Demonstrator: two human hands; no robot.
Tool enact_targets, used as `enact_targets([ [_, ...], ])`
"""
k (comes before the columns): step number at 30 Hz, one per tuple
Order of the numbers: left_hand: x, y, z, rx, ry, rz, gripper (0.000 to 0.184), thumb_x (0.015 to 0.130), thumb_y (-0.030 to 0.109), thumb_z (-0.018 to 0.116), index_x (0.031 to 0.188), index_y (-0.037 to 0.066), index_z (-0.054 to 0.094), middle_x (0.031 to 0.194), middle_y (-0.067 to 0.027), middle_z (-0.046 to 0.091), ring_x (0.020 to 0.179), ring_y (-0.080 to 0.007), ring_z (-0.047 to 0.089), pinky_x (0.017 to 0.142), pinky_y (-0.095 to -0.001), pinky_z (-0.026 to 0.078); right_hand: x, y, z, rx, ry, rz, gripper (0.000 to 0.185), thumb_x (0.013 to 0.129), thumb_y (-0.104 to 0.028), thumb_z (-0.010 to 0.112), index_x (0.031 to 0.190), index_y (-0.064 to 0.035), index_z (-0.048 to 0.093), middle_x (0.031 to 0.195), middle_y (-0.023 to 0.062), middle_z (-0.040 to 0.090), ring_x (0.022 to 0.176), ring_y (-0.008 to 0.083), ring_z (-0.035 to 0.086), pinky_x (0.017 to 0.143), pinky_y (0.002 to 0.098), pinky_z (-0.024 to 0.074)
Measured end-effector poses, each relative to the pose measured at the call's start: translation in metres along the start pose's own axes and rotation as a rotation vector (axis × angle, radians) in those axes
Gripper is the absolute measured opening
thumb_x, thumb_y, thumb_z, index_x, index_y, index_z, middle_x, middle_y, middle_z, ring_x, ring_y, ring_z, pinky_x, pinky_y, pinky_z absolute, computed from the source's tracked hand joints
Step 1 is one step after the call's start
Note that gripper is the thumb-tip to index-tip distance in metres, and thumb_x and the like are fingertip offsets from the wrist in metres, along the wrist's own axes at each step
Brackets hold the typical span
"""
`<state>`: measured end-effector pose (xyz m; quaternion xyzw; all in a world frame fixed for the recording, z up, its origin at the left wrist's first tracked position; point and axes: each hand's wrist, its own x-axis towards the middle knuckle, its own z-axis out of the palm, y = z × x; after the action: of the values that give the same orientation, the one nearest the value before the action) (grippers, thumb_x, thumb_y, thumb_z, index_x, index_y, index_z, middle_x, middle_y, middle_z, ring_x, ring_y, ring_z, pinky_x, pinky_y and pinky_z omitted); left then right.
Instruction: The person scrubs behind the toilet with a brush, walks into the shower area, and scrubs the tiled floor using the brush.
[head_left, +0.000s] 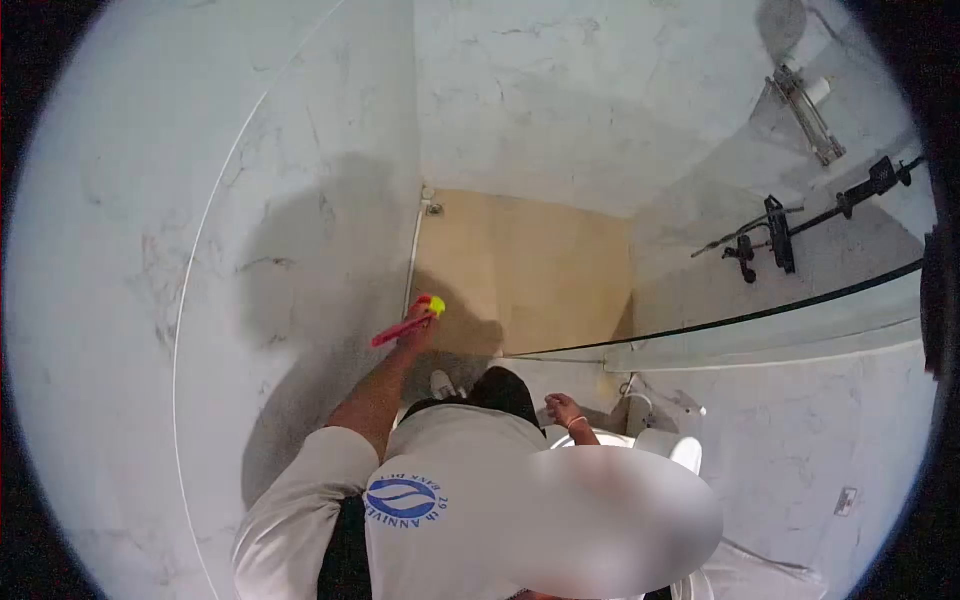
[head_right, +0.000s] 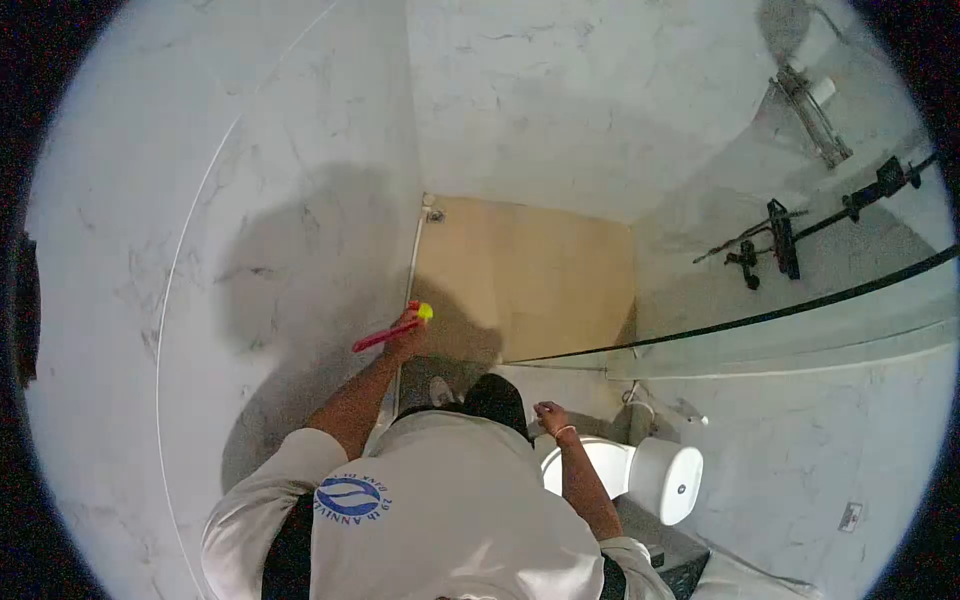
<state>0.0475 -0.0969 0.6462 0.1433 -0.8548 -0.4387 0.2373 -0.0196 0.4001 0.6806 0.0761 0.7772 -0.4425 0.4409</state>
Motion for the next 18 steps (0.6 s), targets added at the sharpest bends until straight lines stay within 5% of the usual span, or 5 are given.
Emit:
enact_targets([
  [4,0.015,-0.01,0.012,-0.216,-0.053,-0.049,0.029,0.097,0.032,0.063,0.106,0.004,0.061,0.11,-0.0211,0.065,0.106,-0.0406,0.062,0.093,-0.0494,0.05,-0.027,-0.024,0.028,-0.126,0.023,0.111,0.048,0.094,-0.04,0.07,0.125,-0.0032,0.068,0.103,0.0103,0.074,0.087,0.02,0.069,0.072,0.0348,0.0563],
  [7,0.016,-0.066,0.046,-0.231,-0.119,-0.376,0.031,0.098,0.035,0.062,0.105,0.005,0.061,0.108,-0.0205,0.065,0.105,-0.0421,0.062,0.091,-0.0497,0.051,-0.017,-0.016,0.039,-0.084,0.038,0.177,0.05,0.093,-0.043,0.07,0.123,-0.0031,0.069,0.102,0.0099,0.074,0.084,0.019,0.069,0.069,0.0354,0.0555],
  [10,0.018,-0.09,0.056,-0.406,-0.047,-0.239,0.034,0.099,0.038,0.059,0.104,0.005,0.06,0.112,-0.0199,0.065,0.106,-0.0412,0.063,0.091,-0.0502,0.051,0.019,0.021,0.027,-0.107,-0.007,0.146,0.05,0.092,-0.043,0.071,0.121,-0.0032,0.07,0.104,0.0102,0.074,0.085,0.02,0.069,0.071,0.0371,0.0559],
  [18,0.083,-0.115,0.059,-0.395,-0.056,-0.188,0.043,0.1,0.046,0.058,0.108,0.003,0.061,0.113,-0.0175,0.065,0.102,-0.0349,0.065,0.089,-0.0442,0.052,0.028,-0.045,0.03,-0.029,0.028,0.113,0.05,0.091,-0.045,0.074,0.122,-0.0067,0.07,0.103,0.0109,0.074,0.081,0.0193,0.067,0.072,0.0377,0.0561],
])
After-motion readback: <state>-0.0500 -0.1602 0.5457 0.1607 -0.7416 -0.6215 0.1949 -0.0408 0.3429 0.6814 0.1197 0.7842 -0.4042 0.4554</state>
